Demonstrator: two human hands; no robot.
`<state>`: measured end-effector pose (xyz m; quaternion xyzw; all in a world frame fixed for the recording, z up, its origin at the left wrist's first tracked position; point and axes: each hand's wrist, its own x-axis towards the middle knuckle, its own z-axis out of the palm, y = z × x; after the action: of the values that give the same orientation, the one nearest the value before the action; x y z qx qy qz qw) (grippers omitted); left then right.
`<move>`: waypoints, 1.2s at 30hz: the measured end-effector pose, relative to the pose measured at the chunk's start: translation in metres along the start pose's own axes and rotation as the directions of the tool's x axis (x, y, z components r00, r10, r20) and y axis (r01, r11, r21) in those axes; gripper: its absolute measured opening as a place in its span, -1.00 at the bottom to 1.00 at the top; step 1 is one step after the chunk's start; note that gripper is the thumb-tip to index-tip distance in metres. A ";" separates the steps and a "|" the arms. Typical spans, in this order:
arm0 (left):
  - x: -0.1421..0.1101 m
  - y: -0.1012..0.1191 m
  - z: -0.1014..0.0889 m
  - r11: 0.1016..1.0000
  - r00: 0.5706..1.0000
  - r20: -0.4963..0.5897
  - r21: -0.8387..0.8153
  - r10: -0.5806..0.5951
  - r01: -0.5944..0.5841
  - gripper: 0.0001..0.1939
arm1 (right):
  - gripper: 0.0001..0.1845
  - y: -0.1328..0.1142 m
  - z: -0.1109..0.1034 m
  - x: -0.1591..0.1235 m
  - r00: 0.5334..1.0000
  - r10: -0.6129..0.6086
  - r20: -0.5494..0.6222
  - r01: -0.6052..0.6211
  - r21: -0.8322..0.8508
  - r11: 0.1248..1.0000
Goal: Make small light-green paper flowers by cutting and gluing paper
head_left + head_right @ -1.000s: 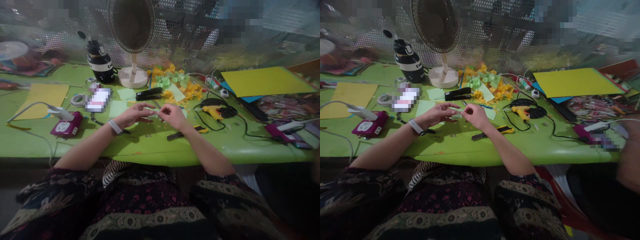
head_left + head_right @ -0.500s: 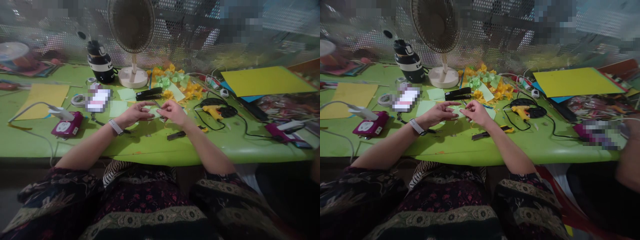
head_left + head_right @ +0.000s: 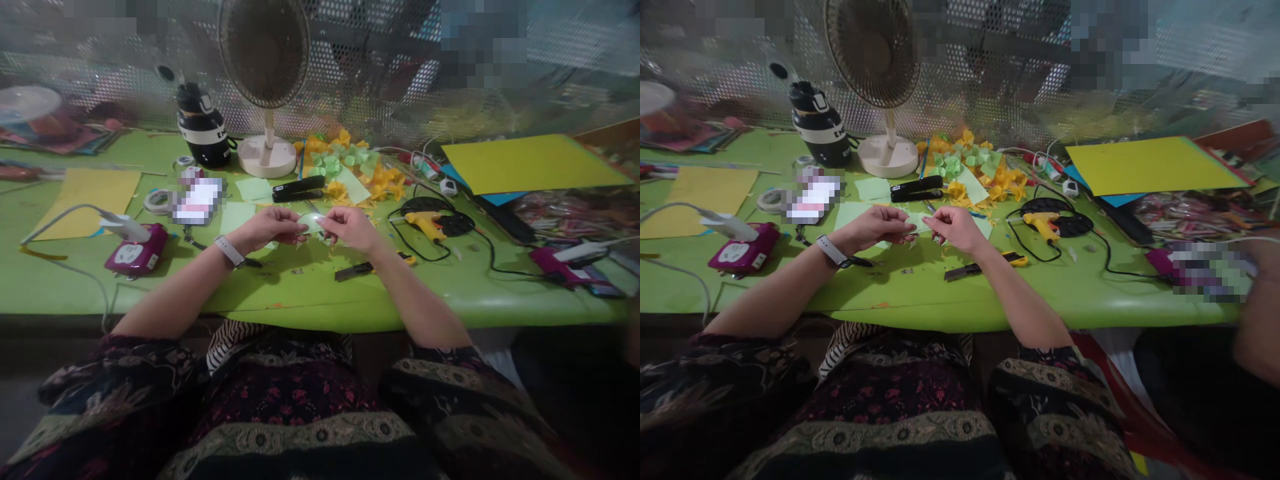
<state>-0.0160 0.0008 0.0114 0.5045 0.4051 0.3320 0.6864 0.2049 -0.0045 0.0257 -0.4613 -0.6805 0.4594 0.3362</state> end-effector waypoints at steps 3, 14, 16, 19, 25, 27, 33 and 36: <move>0.000 0.000 0.001 1.000 1.000 0.007 -0.011 0.009 -0.008 -0.80 | -0.52 0.000 0.000 0.000 1.000 0.001 -0.001 -0.001 0.010 1.000; 0.000 0.000 0.001 0.999 0.999 -0.002 -0.013 0.036 -0.036 -0.83 | -0.59 0.002 -0.001 0.001 1.000 0.011 -0.007 -0.011 0.015 1.000; 0.000 0.000 0.001 0.999 0.999 -0.006 -0.004 0.038 -0.038 -0.85 | -0.58 0.002 -0.002 0.001 1.000 0.015 -0.002 -0.015 0.018 1.000; 0.000 -0.001 0.000 0.999 0.999 -0.008 0.003 0.047 -0.047 -0.85 | -0.58 0.001 -0.002 0.001 1.000 0.021 0.004 -0.021 0.027 0.999; 0.000 -0.001 0.000 0.999 0.999 -0.014 0.003 0.048 -0.048 -0.86 | -0.58 0.001 -0.002 0.001 0.999 0.037 0.002 -0.037 0.050 0.998; 0.000 0.000 0.000 0.999 0.999 -0.011 0.003 0.051 -0.051 -0.85 | -0.58 0.000 -0.002 0.000 0.999 0.036 0.003 -0.036 0.057 0.998; 0.002 -0.003 -0.004 0.997 0.997 0.015 0.024 0.079 -0.079 -0.80 | -0.61 -0.002 -0.003 0.000 0.999 0.042 0.015 -0.043 0.053 0.998; 0.002 -0.003 -0.004 0.995 0.995 0.035 0.048 0.090 -0.092 -0.81 | -0.66 -0.001 -0.003 0.001 0.999 0.045 0.023 -0.046 0.059 0.997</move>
<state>-0.0183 0.0032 0.0071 0.5447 0.3785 0.3444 0.6644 0.2068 -0.0029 0.0281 -0.4614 -0.6596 0.4920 0.3318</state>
